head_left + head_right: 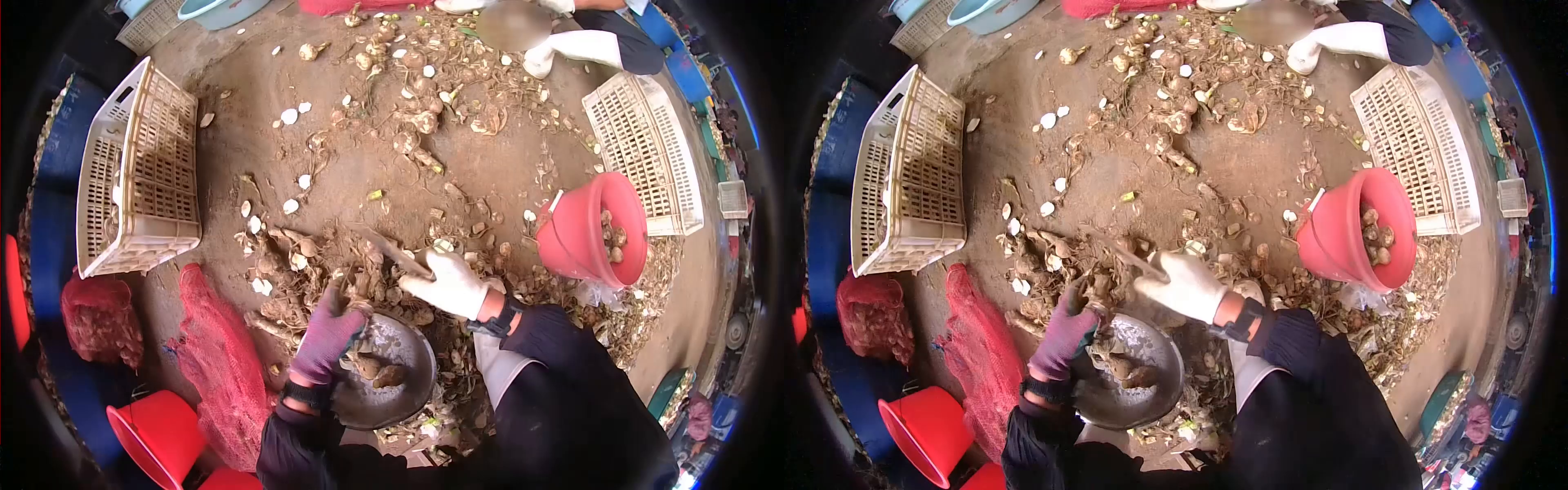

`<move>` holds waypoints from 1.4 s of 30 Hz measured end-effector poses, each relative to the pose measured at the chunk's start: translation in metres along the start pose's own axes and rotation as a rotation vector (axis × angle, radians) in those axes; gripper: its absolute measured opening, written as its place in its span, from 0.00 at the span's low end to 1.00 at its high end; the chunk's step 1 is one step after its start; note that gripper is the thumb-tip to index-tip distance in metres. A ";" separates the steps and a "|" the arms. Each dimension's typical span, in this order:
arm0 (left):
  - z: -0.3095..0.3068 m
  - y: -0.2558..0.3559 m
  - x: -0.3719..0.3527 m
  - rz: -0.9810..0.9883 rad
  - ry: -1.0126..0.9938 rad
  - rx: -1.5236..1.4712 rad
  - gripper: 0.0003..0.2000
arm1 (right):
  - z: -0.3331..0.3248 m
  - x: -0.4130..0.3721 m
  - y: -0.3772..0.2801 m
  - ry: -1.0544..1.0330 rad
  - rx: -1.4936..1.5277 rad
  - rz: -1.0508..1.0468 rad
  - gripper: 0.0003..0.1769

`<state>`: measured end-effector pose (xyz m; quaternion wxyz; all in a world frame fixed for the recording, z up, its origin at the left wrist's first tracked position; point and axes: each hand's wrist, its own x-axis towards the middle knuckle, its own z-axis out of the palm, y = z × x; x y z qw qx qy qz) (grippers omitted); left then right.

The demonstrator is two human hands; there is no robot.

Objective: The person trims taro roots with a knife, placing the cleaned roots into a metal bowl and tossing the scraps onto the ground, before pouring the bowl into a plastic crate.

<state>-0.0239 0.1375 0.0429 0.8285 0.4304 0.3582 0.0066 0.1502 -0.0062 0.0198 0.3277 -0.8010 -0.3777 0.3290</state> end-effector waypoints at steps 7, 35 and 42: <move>0.015 -0.020 -0.009 0.004 -0.185 0.001 0.37 | 0.019 -0.003 -0.005 -0.073 0.314 0.047 0.21; 0.027 -0.001 -0.022 0.300 -0.713 0.866 0.27 | -0.014 -0.005 0.042 0.224 -0.098 -0.028 0.21; 0.007 0.001 0.080 0.320 0.094 1.605 0.29 | -0.014 0.000 0.042 0.221 -0.060 -0.102 0.23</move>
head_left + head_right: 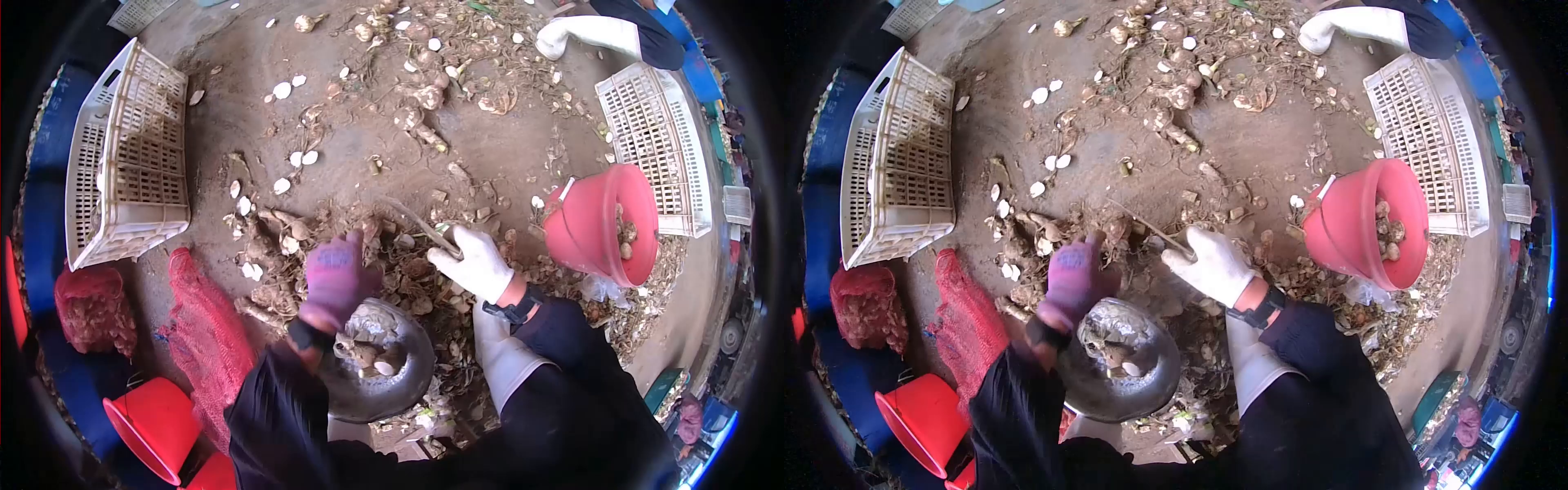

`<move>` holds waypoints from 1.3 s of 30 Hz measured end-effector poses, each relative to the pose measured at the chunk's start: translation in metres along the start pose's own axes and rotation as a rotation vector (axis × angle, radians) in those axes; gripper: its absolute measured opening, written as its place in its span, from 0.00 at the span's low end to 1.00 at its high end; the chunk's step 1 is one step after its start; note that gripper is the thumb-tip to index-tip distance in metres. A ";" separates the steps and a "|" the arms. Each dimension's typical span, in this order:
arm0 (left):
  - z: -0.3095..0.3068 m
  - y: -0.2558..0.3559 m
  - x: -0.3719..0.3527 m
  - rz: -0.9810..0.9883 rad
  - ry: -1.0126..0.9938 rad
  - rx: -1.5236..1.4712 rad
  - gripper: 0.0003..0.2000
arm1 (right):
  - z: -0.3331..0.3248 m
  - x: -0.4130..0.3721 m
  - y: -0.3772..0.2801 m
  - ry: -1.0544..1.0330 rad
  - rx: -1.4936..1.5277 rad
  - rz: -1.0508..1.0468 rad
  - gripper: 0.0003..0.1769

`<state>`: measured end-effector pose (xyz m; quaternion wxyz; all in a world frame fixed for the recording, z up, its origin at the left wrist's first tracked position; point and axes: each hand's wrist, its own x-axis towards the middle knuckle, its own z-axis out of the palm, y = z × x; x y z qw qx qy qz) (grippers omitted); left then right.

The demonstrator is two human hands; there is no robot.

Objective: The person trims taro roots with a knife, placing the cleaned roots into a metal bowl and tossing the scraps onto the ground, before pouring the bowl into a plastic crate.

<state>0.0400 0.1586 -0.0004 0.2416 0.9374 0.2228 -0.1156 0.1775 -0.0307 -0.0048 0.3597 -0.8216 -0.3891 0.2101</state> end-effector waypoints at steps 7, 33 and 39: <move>0.045 -0.013 0.065 -0.282 -0.182 0.235 0.22 | -0.017 -0.008 0.004 -0.032 -0.063 0.033 0.22; -0.023 0.025 -0.081 -0.309 0.056 -1.059 0.29 | 0.001 -0.009 -0.027 -0.254 -0.149 -0.395 0.16; -0.047 0.023 -0.093 0.240 -0.196 -1.006 0.26 | 0.004 0.008 0.027 -0.313 -0.072 0.281 0.15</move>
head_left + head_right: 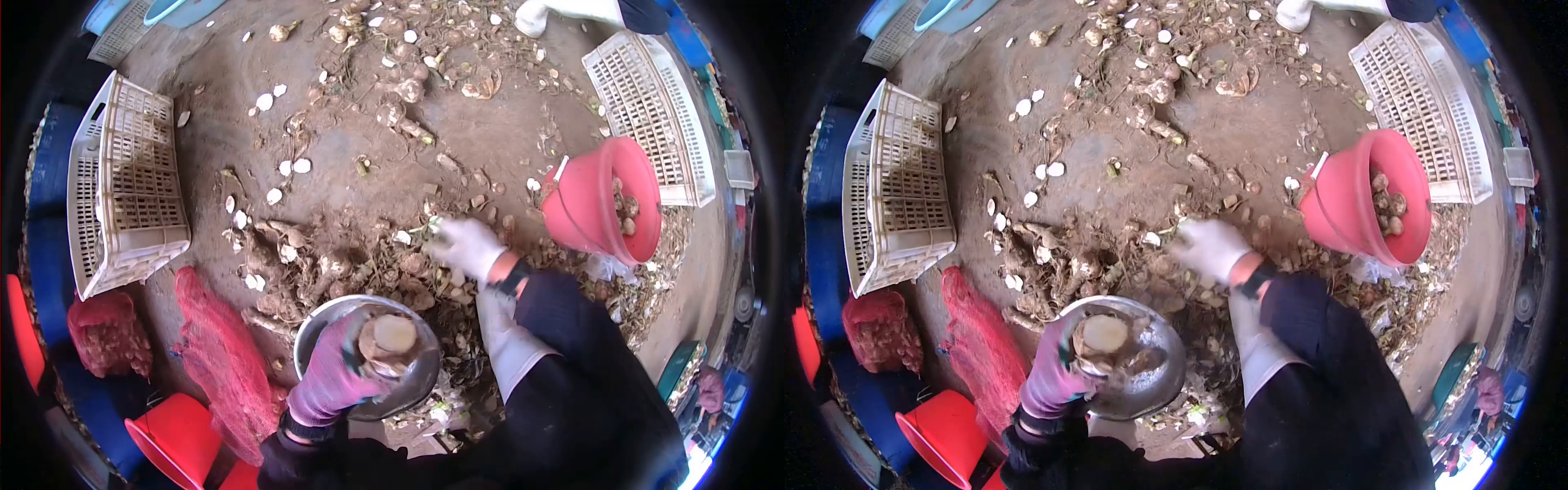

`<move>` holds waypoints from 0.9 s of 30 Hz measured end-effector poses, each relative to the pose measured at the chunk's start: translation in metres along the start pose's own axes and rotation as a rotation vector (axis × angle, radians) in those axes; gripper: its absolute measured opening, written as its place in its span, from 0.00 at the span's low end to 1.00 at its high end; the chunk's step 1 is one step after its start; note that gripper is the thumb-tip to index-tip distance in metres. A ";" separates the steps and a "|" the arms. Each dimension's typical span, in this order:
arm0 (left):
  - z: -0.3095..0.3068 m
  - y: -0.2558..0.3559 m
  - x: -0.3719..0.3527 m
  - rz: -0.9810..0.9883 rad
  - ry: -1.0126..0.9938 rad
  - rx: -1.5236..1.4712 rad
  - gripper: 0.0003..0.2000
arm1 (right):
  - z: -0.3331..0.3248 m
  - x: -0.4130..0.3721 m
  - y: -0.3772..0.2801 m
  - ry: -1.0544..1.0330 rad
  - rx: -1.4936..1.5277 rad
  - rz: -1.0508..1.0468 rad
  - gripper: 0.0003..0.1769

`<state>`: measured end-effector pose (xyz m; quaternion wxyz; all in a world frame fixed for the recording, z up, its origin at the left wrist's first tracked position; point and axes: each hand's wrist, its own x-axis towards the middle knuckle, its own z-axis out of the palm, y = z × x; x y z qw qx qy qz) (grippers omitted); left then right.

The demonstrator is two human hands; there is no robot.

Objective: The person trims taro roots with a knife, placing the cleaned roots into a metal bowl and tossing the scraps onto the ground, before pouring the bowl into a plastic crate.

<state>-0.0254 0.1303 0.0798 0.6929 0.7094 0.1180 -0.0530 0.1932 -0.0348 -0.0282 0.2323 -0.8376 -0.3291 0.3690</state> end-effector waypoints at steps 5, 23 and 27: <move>-0.019 -0.008 0.029 0.112 0.322 -0.367 0.29 | -0.019 -0.020 -0.030 0.268 0.130 -0.268 0.22; 0.002 -0.011 -0.003 -0.207 0.032 -0.581 0.33 | 0.000 -0.025 -0.046 0.162 -0.001 -0.417 0.14; -0.003 -0.009 -0.019 -0.090 -0.064 0.139 0.36 | 0.010 -0.023 -0.002 0.144 0.080 -0.155 0.16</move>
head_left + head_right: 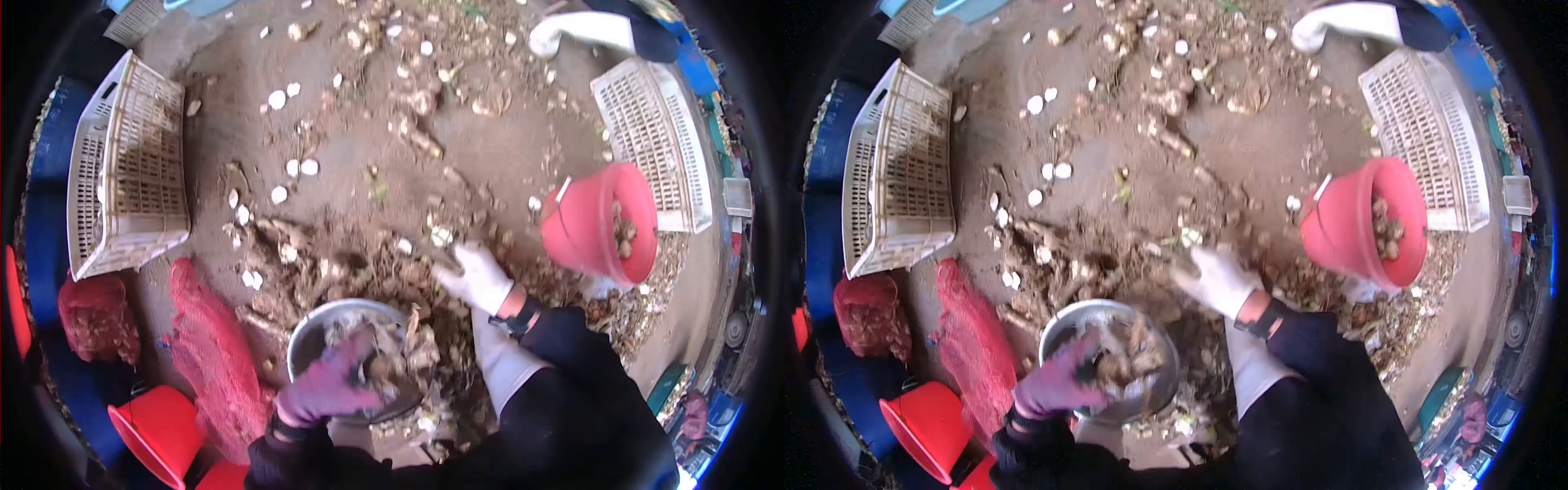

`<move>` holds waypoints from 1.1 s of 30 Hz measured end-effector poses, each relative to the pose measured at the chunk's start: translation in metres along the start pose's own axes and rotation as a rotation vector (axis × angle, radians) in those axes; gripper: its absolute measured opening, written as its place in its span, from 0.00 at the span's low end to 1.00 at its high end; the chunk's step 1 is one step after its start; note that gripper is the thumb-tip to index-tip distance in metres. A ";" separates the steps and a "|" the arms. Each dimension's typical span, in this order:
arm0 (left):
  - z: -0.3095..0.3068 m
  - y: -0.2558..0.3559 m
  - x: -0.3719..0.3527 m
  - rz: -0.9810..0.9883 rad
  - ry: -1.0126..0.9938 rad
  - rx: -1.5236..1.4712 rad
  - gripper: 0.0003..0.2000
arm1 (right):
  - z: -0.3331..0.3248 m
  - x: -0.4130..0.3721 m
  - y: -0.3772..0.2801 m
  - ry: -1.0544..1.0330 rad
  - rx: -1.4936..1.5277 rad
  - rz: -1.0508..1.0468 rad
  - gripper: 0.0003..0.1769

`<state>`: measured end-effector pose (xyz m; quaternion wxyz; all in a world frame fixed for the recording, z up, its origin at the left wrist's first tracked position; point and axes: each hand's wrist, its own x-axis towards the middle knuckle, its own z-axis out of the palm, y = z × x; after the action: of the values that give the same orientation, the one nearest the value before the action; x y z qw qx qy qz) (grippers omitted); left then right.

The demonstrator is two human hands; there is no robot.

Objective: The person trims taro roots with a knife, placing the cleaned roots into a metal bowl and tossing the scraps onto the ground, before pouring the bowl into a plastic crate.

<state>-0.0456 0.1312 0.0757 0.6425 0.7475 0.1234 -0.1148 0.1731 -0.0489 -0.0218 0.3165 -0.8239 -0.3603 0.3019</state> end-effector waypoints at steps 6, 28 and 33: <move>-0.017 -0.086 0.006 -0.286 0.367 0.793 0.30 | -0.008 0.005 -0.022 0.045 -0.031 -0.037 0.21; -0.027 -0.124 0.073 -0.505 0.291 1.133 0.25 | 0.016 0.007 -0.047 -0.058 -0.038 -0.191 0.22; -0.032 -0.116 0.052 -0.386 0.459 0.215 0.25 | 0.006 0.006 -0.055 -0.110 -0.061 -0.174 0.22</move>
<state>-0.0342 0.1812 -0.0451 0.4816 0.7802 0.3920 -0.0751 0.1500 -0.0132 0.0139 0.2962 -0.7811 -0.4561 0.3068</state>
